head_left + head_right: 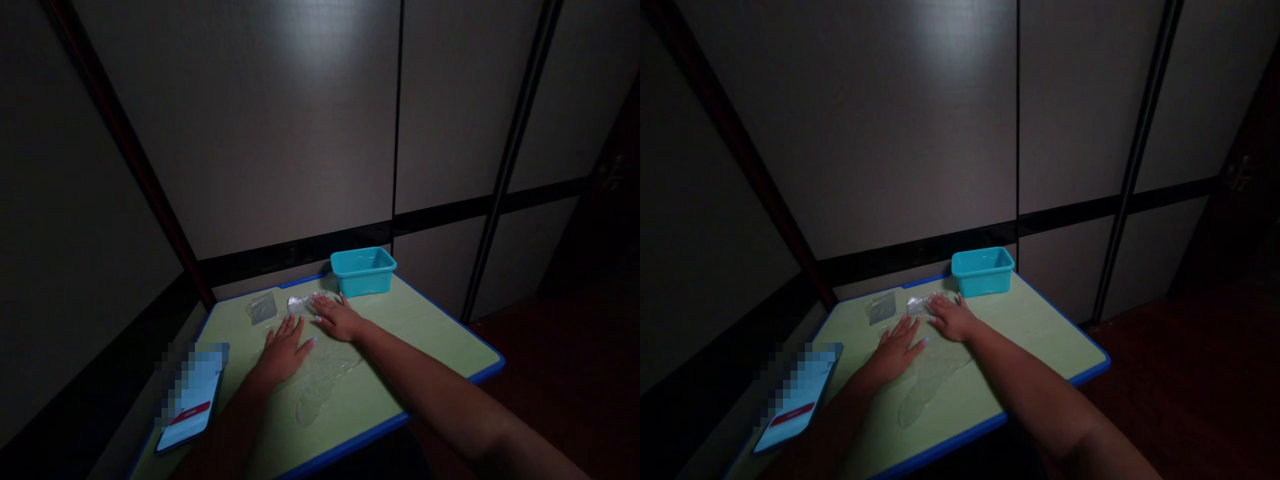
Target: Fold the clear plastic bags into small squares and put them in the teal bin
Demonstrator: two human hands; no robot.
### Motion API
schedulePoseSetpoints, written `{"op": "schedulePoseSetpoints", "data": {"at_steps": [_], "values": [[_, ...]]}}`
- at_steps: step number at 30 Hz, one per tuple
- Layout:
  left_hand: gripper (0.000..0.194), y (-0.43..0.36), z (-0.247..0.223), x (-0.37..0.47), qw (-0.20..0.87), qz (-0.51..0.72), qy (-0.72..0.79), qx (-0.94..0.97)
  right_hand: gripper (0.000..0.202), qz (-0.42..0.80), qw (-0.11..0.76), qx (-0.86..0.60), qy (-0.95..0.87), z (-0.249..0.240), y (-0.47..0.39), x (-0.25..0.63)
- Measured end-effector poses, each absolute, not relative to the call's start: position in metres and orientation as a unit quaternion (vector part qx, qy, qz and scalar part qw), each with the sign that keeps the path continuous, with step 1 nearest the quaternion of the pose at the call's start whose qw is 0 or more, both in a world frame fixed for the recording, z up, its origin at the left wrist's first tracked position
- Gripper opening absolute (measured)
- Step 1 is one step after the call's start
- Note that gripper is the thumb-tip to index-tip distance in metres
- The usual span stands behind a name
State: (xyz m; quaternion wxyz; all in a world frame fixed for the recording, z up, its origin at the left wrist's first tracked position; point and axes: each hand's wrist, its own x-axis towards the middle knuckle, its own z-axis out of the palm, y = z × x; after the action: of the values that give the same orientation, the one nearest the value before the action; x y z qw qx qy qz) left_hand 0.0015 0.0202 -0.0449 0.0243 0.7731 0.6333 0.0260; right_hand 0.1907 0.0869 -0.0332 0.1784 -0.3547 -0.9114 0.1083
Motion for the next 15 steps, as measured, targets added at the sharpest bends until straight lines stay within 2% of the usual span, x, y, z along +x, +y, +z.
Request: {"op": "schedulePoseSetpoints", "data": {"at_steps": [5, 9, 12, 15], "values": [[0.062, 0.021, -0.036, -0.005, -0.062, 0.138, 0.6, 0.786, 0.054, 0.109, 0.242, -0.342, -0.902, -0.04, 0.095, 0.199], [0.048, 0.023, -0.032, -0.011, -0.048, 0.283, 0.556, 0.78, 0.043, 0.16, 0.332, -0.336, -0.867, -0.047, 0.112, 0.21], [0.032, 0.025, -0.029, -0.013, 0.03, 0.441, 0.539, 0.717, 0.03, 0.186, 0.396, -0.378, -0.816, -0.05, 0.122, 0.217], [0.025, 0.024, -0.023, -0.014, 0.245, 0.602, 0.508, 0.565, 0.027, 0.214, 0.423, -0.391, -0.789, -0.048, 0.124, 0.221]]}}
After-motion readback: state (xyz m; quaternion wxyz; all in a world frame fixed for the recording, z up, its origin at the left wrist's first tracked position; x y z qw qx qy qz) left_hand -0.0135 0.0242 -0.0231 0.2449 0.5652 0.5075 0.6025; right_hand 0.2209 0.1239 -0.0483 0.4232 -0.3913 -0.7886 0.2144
